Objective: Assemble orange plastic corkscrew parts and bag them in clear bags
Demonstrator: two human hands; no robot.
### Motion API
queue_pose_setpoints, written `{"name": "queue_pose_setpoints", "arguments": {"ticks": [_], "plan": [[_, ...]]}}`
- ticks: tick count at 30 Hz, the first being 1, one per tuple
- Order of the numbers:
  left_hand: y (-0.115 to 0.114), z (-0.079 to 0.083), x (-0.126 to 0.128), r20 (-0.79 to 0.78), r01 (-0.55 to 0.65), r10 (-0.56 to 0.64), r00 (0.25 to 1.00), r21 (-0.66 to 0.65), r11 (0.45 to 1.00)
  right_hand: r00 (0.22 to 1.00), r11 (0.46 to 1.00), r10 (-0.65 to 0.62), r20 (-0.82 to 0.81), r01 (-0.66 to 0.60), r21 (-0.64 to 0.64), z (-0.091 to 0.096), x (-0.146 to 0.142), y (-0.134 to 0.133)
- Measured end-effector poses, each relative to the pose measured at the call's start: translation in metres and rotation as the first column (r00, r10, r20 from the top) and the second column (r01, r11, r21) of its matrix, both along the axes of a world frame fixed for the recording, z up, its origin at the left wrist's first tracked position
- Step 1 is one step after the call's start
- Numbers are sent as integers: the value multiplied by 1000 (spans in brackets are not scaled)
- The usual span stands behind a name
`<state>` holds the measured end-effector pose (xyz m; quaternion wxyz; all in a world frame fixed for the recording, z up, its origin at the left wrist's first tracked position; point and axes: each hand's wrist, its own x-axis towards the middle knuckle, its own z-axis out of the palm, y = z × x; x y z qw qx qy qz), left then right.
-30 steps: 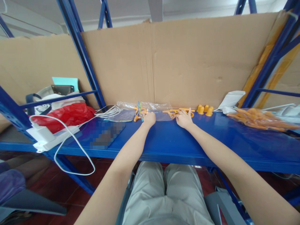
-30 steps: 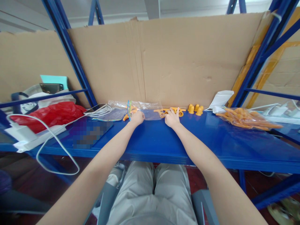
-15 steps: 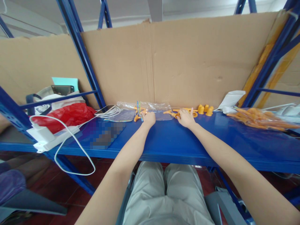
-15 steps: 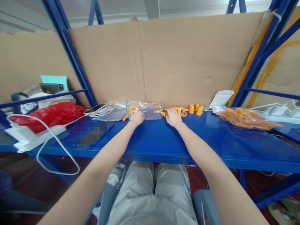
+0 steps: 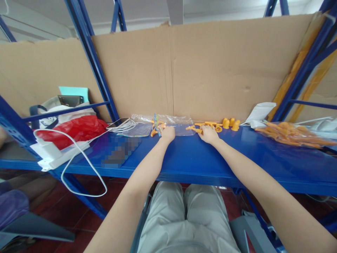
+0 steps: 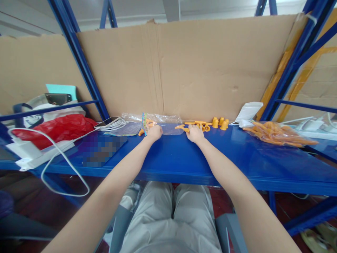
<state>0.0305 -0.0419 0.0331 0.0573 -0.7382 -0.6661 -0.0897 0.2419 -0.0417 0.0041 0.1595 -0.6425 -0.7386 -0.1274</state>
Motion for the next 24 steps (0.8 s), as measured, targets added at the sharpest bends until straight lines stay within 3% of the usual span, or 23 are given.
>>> {"name": "queue_pose_setpoints", "arguments": {"ticks": [4,7,13,19,24], "plan": [[3,-3,-1,-13,13,-13,1000,13,1000,997,994,-49,-66,42,-103,2,4,1],[5,-5,-2,-23,13,-12,1000,22,1000,992,994,-51,-119,38,-106,1,6,4],[4,-4,-2,-18,23,-23,1000,14,1000,964,993,43,-261,-13,115,-1,16,16],[-3,1,1,-2,26,-26,1000,0,1000,912,930,142,-384,10,367,9,33,22],[-7,4,2,-31,31,-32,999,-23,999,844,905,246,-476,-25,424,14,38,26]]}}
